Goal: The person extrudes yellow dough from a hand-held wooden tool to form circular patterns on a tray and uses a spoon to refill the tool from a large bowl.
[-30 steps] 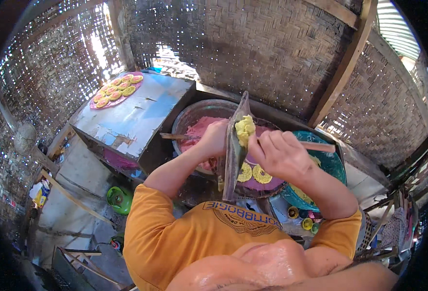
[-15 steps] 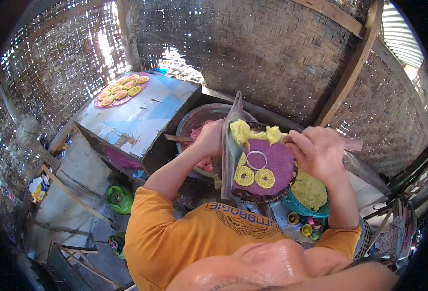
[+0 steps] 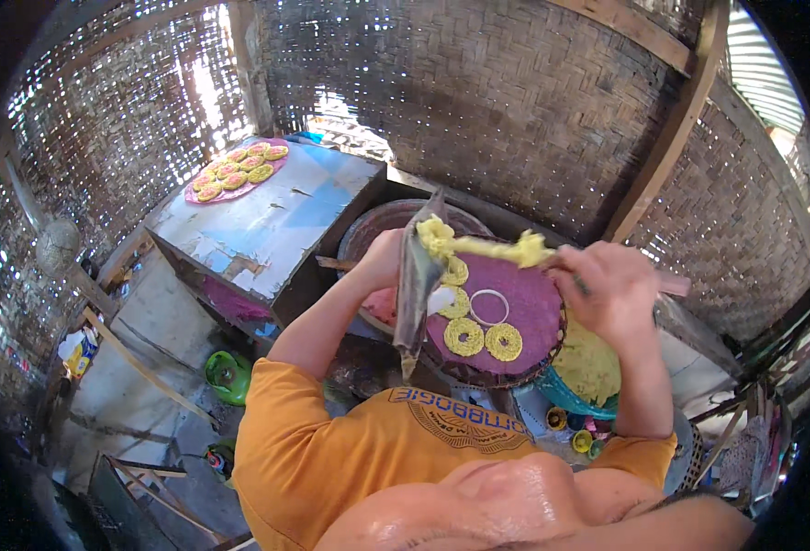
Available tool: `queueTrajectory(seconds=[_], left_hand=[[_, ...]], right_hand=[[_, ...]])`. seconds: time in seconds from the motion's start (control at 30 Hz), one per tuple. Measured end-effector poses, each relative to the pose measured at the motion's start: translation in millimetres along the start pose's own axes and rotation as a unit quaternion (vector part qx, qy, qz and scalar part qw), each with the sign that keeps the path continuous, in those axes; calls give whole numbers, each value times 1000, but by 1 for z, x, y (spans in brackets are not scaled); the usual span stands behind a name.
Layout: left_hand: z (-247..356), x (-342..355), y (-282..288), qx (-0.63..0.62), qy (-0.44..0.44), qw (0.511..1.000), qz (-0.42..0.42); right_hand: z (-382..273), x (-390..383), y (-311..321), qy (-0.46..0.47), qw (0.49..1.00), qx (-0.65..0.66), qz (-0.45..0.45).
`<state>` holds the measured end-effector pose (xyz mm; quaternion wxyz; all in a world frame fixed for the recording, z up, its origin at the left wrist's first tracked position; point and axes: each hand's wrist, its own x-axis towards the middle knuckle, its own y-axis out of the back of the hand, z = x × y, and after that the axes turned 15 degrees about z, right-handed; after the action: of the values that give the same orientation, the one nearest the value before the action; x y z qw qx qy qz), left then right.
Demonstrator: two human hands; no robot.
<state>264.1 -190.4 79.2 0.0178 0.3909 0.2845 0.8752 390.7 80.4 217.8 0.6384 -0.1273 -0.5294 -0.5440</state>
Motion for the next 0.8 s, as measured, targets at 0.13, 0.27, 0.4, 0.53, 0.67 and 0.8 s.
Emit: queueTrajectory(seconds=[0.13, 0.27, 0.4, 0.53, 0.67, 0.8], left_hand=[[-22, -3, -24, -341, 182, 922, -4], [-32, 5, -27, -467, 251, 848, -23], [-29, -2, -21, -163, 11, 986, 27], [31, -4, -3, 29, -3, 998, 48], [45, -11, -9, 135, -42, 990, 14], [41, -12, -22, 114, -53, 992, 31]], right_hand=[[7, -8, -19, -50, 999, -16, 15], [8, -17, -24, -71, 995, 61, -24], [13, -13, -18, -77, 991, 76, -73], [19, -6, -19, -52, 986, 56, -146], [7, 8, -29, -2, 975, 50, -218], [-11, 10, -51, 78, 977, 55, -191]])
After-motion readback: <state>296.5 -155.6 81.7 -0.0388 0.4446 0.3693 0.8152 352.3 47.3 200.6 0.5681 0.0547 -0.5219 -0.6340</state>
